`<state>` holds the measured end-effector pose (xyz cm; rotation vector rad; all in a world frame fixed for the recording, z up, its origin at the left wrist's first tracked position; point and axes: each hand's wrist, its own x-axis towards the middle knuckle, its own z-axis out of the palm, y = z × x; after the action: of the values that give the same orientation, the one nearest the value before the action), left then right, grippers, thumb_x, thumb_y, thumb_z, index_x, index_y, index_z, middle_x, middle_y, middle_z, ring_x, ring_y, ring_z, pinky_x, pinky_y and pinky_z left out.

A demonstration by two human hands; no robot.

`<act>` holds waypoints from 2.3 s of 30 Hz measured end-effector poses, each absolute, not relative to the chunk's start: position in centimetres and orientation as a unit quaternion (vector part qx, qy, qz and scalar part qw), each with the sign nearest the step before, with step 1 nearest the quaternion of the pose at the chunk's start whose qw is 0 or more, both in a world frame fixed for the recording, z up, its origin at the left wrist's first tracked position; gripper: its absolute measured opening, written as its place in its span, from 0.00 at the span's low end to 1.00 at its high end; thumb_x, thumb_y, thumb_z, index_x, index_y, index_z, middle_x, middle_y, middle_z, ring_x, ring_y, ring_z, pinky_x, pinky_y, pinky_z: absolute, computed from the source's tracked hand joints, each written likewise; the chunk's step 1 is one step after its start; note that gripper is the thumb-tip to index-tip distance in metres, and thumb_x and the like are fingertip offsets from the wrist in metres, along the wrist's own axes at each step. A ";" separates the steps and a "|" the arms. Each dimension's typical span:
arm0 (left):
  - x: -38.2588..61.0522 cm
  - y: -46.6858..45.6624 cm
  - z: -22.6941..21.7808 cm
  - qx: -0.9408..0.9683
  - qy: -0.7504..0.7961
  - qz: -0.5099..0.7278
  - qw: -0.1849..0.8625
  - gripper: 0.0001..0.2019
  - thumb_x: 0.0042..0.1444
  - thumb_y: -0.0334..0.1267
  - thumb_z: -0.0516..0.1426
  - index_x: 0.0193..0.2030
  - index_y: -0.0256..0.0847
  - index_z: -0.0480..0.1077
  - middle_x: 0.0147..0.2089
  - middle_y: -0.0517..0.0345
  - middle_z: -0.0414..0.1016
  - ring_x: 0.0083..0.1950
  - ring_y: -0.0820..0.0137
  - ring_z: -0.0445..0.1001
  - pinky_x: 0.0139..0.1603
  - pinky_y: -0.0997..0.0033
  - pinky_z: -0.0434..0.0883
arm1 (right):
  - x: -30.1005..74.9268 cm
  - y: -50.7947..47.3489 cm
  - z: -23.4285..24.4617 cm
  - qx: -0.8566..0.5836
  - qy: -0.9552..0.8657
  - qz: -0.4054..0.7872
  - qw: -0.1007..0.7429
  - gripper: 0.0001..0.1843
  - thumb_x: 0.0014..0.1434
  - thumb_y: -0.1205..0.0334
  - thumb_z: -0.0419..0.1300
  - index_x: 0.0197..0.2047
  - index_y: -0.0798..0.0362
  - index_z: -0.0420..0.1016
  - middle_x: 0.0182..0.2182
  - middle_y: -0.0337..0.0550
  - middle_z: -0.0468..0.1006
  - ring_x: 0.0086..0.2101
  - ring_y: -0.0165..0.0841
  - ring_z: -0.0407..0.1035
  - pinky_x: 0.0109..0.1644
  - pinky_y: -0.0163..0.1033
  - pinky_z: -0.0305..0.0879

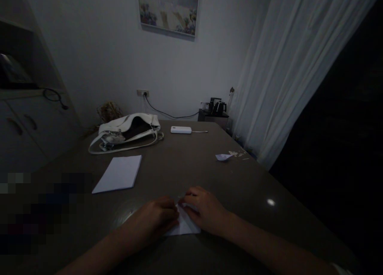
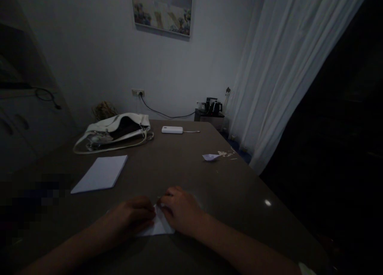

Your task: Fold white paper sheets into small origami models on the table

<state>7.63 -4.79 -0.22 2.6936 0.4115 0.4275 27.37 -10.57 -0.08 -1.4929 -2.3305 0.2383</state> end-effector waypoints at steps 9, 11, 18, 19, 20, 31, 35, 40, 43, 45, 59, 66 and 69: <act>7.6 -4.9 -0.2 0.959 0.167 0.138 0.183 0.09 0.60 0.34 0.51 0.36 0.41 0.73 0.37 0.55 0.72 0.38 0.70 0.71 0.37 0.75 0.65 | 27.3 -10.6 0.1 -0.526 -0.825 0.093 0.182 0.12 0.59 0.67 0.52 0.44 0.52 0.72 0.39 0.44 0.71 0.40 0.32 0.64 0.42 0.35 0.61; 7.6 -4.9 -0.1 0.959 0.161 0.140 0.188 0.10 0.61 0.34 0.50 0.36 0.40 0.73 0.37 0.55 0.72 0.38 0.70 0.71 0.38 0.75 0.65 | 27.3 -10.6 0.1 -0.526 -0.825 0.094 0.183 0.12 0.59 0.67 0.52 0.45 0.52 0.72 0.38 0.44 0.71 0.40 0.32 0.64 0.42 0.36 0.61; 7.7 -4.9 0.3 0.959 0.153 0.137 0.194 0.10 0.61 0.34 0.50 0.36 0.40 0.73 0.36 0.54 0.71 0.40 0.68 0.70 0.38 0.74 0.65 | 27.3 -10.6 0.2 -0.527 -0.824 0.098 0.183 0.12 0.60 0.66 0.51 0.45 0.53 0.72 0.39 0.45 0.70 0.41 0.33 0.63 0.42 0.36 0.60; 7.7 -4.9 0.3 0.960 0.157 0.132 0.190 0.09 0.60 0.34 0.50 0.37 0.40 0.73 0.37 0.55 0.71 0.40 0.68 0.70 0.38 0.74 0.65 | 27.3 -10.6 0.2 -0.527 -0.824 0.097 0.183 0.12 0.60 0.65 0.51 0.45 0.53 0.72 0.39 0.45 0.70 0.41 0.33 0.63 0.42 0.36 0.60; 7.7 -4.9 0.3 0.961 0.161 0.127 0.185 0.09 0.60 0.33 0.51 0.37 0.41 0.73 0.37 0.55 0.71 0.41 0.68 0.70 0.38 0.74 0.64 | 27.4 -10.6 0.2 -0.527 -0.824 0.096 0.182 0.12 0.60 0.66 0.51 0.45 0.52 0.72 0.39 0.45 0.70 0.41 0.33 0.63 0.42 0.36 0.60; 7.7 -4.9 0.0 0.958 0.151 0.149 0.195 0.09 0.61 0.34 0.50 0.36 0.41 0.73 0.37 0.55 0.72 0.40 0.68 0.70 0.38 0.73 0.65 | 27.3 -10.5 0.2 -0.529 -0.823 0.098 0.182 0.13 0.60 0.67 0.52 0.45 0.52 0.72 0.39 0.45 0.70 0.40 0.33 0.63 0.42 0.36 0.60; 7.8 -5.0 0.1 0.959 0.161 0.134 0.189 0.09 0.60 0.32 0.51 0.35 0.41 0.72 0.37 0.55 0.71 0.40 0.69 0.70 0.38 0.74 0.65 | 27.3 -10.5 0.2 -0.528 -0.823 0.100 0.182 0.13 0.59 0.68 0.52 0.45 0.52 0.72 0.39 0.45 0.71 0.41 0.33 0.64 0.43 0.36 0.61; 7.8 -5.1 0.8 0.961 0.171 0.110 0.187 0.09 0.60 0.33 0.51 0.34 0.40 0.72 0.36 0.55 0.71 0.40 0.68 0.69 0.37 0.74 0.64 | 27.3 -10.5 0.1 -0.532 -0.821 0.094 0.182 0.12 0.59 0.67 0.52 0.44 0.52 0.72 0.38 0.45 0.70 0.40 0.32 0.64 0.42 0.35 0.61; 7.7 -4.9 1.1 0.960 0.167 0.117 0.190 0.11 0.61 0.33 0.49 0.34 0.40 0.72 0.34 0.54 0.72 0.39 0.68 0.69 0.37 0.73 0.64 | 27.2 -10.5 -0.1 -0.535 -0.823 0.083 0.175 0.11 0.60 0.67 0.52 0.43 0.52 0.73 0.38 0.44 0.71 0.40 0.32 0.64 0.40 0.35 0.60; 7.7 -4.7 1.3 0.961 0.157 0.126 0.191 0.11 0.61 0.32 0.49 0.35 0.40 0.73 0.33 0.54 0.72 0.39 0.67 0.68 0.38 0.71 0.64 | 27.0 -10.5 -0.1 -0.538 -0.822 0.072 0.171 0.10 0.60 0.65 0.51 0.40 0.53 0.73 0.37 0.44 0.71 0.39 0.32 0.64 0.40 0.35 0.60; 7.5 -4.0 0.9 0.939 0.220 0.135 0.228 0.06 0.59 0.31 0.49 0.39 0.41 0.66 0.38 0.56 0.70 0.38 0.68 0.69 0.37 0.72 0.63 | 26.1 -10.8 0.0 -0.595 -0.788 0.046 0.150 0.13 0.53 0.52 0.57 0.40 0.49 0.72 0.38 0.43 0.69 0.42 0.38 0.63 0.42 0.41 0.58; 8.9 -2.7 1.1 0.951 0.222 0.143 0.160 0.06 0.54 0.27 0.52 0.36 0.41 0.67 0.36 0.57 0.70 0.38 0.67 0.68 0.38 0.70 0.60 | 26.2 -10.8 0.1 -0.595 -0.786 0.061 0.157 0.13 0.51 0.52 0.59 0.40 0.47 0.72 0.40 0.43 0.70 0.42 0.38 0.63 0.42 0.43 0.59; 9.6 -2.4 1.2 0.965 0.200 0.140 0.099 0.04 0.54 0.28 0.53 0.32 0.40 0.66 0.33 0.59 0.71 0.38 0.67 0.66 0.38 0.68 0.57 | 26.3 -10.8 0.1 -0.597 -0.781 0.070 0.168 0.14 0.51 0.52 0.60 0.40 0.47 0.72 0.41 0.43 0.69 0.42 0.38 0.64 0.43 0.42 0.58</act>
<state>9.57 -2.45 1.24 2.8526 0.5920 0.4146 26.27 -10.80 0.11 -1.6995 -2.2216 0.1987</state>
